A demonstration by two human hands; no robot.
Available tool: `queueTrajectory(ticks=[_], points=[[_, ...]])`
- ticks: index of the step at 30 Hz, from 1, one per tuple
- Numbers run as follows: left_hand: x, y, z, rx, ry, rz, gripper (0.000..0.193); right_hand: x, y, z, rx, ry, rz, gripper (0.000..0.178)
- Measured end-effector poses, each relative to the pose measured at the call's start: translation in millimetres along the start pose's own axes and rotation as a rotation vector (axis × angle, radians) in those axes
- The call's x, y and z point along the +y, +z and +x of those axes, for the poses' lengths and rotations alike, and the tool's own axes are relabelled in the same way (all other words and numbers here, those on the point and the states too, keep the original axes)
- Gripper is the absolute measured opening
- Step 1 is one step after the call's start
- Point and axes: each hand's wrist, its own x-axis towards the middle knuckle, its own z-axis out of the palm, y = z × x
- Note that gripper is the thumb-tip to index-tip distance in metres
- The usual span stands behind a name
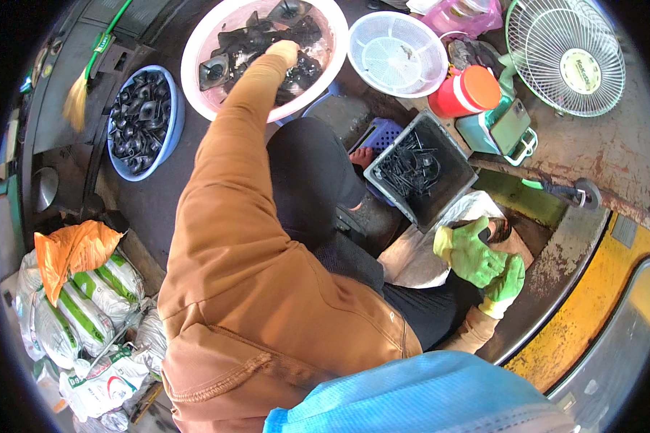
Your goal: The person sorts small black plastic parts from a black crate into a pink basin, handling them one at a time. They also open and close the machine door and briefly adjust the camera strap.
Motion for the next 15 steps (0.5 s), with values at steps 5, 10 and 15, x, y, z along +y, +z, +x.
queueTrajectory(ticks=[5, 10, 15], points=[[-18, -34, -39, 0.267, -0.018, -0.149, 0.033, 3, -5, 0, 0.0, -0.02, -0.013, 0.02], [-28, -73, -74, 0.591, -0.022, -0.098, 0.038, 7, -7, -3, 0.001, -0.057, -0.017, 0.02], [-40, -97, -75, 0.69, -0.022, -0.102, 0.034, 11, -8, -1, -0.011, -0.194, -0.203, 0.022]])
